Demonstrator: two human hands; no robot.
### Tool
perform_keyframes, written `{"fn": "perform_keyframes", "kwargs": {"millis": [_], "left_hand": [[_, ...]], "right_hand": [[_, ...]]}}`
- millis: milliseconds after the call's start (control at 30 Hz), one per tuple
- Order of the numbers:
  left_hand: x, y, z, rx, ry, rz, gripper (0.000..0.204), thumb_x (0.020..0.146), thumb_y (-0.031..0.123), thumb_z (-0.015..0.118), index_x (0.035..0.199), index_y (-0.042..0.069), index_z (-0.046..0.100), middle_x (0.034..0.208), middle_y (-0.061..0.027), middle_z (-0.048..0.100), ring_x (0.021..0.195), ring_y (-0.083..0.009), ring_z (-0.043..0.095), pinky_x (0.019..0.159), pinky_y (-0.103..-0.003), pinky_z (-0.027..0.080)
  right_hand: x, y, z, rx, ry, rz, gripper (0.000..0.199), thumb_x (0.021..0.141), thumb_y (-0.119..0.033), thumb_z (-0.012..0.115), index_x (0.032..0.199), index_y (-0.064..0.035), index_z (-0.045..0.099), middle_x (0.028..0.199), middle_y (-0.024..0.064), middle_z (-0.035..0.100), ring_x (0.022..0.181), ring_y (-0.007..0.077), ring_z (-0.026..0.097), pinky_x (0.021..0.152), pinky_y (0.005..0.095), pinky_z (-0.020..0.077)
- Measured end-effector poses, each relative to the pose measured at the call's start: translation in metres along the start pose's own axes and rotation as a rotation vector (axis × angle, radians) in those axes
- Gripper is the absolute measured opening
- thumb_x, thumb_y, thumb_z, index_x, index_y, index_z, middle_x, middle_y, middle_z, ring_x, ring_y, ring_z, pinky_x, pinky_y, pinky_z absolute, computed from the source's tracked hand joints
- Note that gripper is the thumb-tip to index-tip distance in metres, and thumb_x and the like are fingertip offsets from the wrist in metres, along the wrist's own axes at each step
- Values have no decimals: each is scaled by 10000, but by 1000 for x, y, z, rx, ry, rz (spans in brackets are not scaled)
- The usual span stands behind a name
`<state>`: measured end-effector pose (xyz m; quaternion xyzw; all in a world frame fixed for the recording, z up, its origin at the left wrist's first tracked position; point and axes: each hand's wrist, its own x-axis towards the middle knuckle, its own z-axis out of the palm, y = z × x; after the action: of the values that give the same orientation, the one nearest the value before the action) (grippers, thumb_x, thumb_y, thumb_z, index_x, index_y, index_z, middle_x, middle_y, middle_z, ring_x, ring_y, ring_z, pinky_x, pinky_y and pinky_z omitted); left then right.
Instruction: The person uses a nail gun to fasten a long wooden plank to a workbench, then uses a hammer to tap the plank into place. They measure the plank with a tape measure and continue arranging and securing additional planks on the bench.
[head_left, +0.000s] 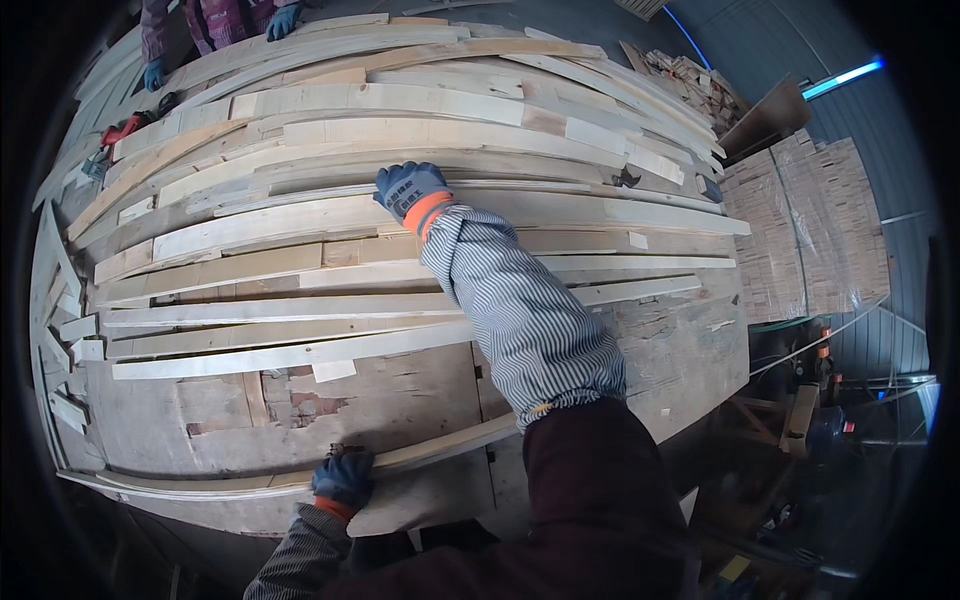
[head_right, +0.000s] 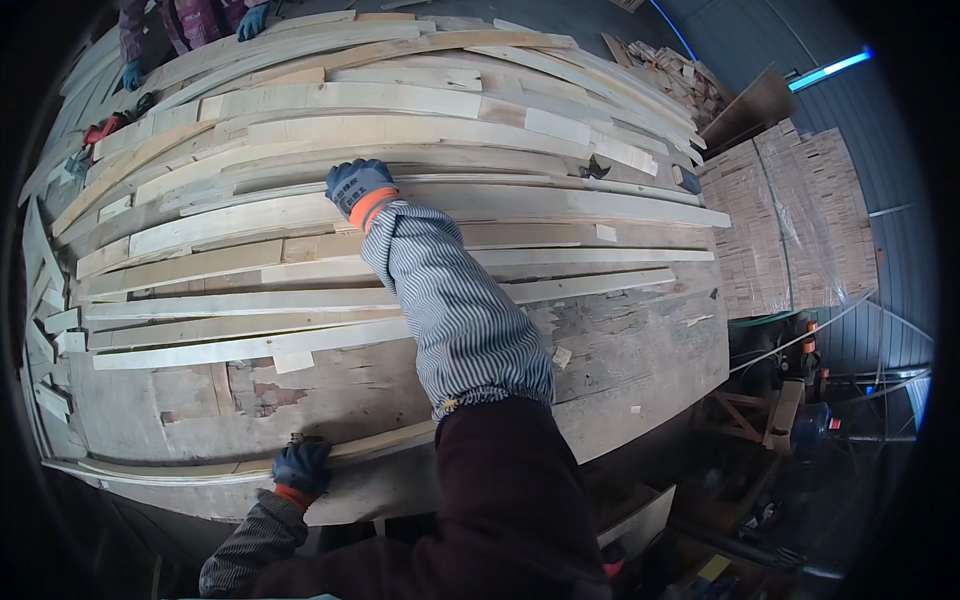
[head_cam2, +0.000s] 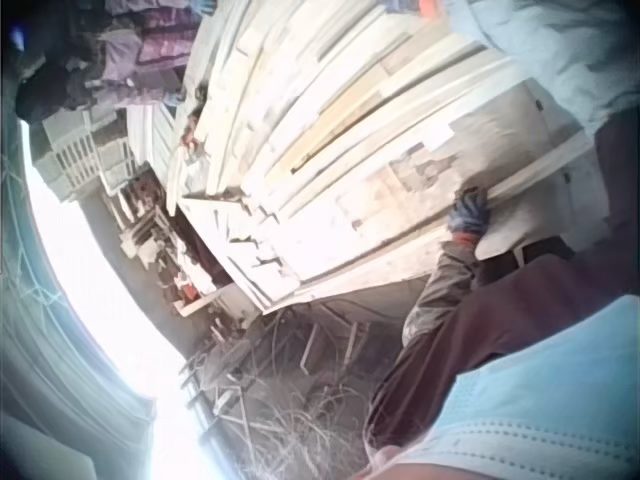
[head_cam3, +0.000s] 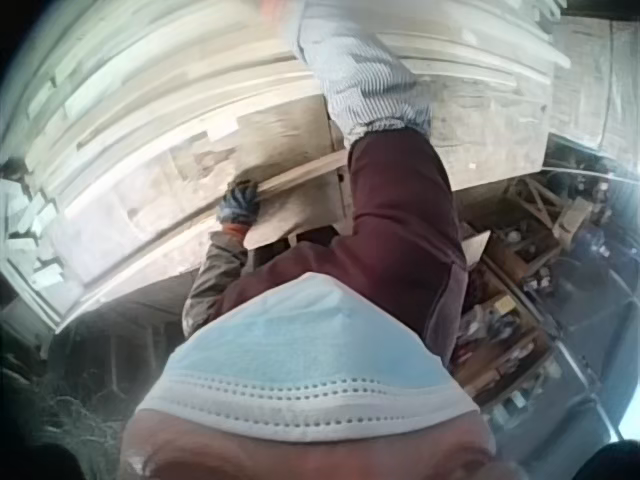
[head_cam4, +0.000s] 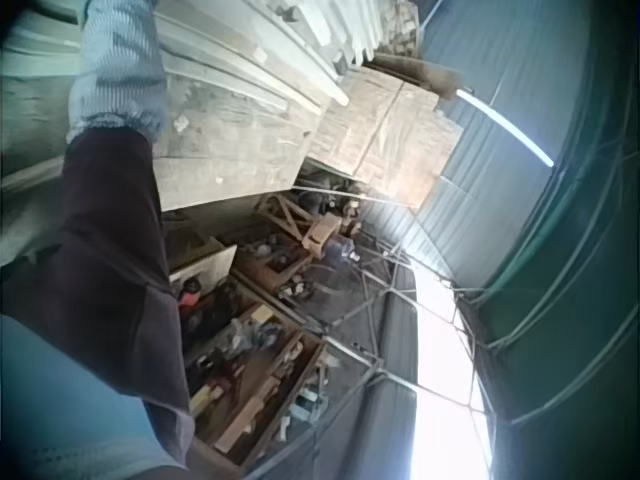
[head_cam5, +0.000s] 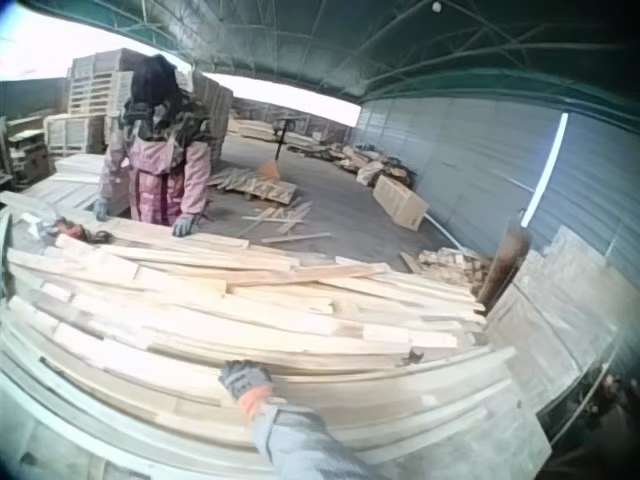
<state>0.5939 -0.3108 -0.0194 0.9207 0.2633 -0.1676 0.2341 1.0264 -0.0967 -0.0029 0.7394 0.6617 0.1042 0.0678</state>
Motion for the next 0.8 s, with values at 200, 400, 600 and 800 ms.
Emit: {"fn": "perform_keyframes", "kwargs": {"millis": [200, 400, 600, 800], "left_hand": [[-4, -4, 15, 3, 94, 17, 522, 696, 328, 697, 1185, 211, 558, 1165, -79, 567, 1099, -328, 528, 853, -524, 445], [-5, -8, 19, -19, 135, 27, 535, 674, 305, 707, 1179, 211, 561, 1178, -82, 565, 1090, -324, 538, 846, -507, 460], [-5, 0, 14, 53, 136, 30, 532, 660, 298, 716, 1164, 209, 570, 1185, -65, 573, 1058, -316, 551, 816, -496, 460], [-4, -1, 5, 44, 150, 58, 525, 679, 307, 709, 1170, 211, 550, 1190, -61, 570, 1058, -312, 553, 811, -491, 474]], "right_hand": [[12, 9, -41, 40, 150, 189, 318, 832, -378, 607, 1061, -159, 594, 954, 16, 628, 890, 218, 607, 710, 411, 471], [-60, -23, -20, 262, 163, 88, 612, 765, -435, 656, 1294, -182, 481, 1274, 49, 477, 1190, 271, 434, 1006, 530, 298], [-101, 30, 14, 233, 79, 265, 660, 751, -457, 677, 1312, -187, 457, 1284, 42, 468, 1195, 265, 433, 981, 522, 322], [-99, 14, 4, 294, -45, 318, 847, 709, -500, 711, 1404, -187, 343, 1395, 55, 358, 1289, 299, 324, 1058, 579, 235]]}}
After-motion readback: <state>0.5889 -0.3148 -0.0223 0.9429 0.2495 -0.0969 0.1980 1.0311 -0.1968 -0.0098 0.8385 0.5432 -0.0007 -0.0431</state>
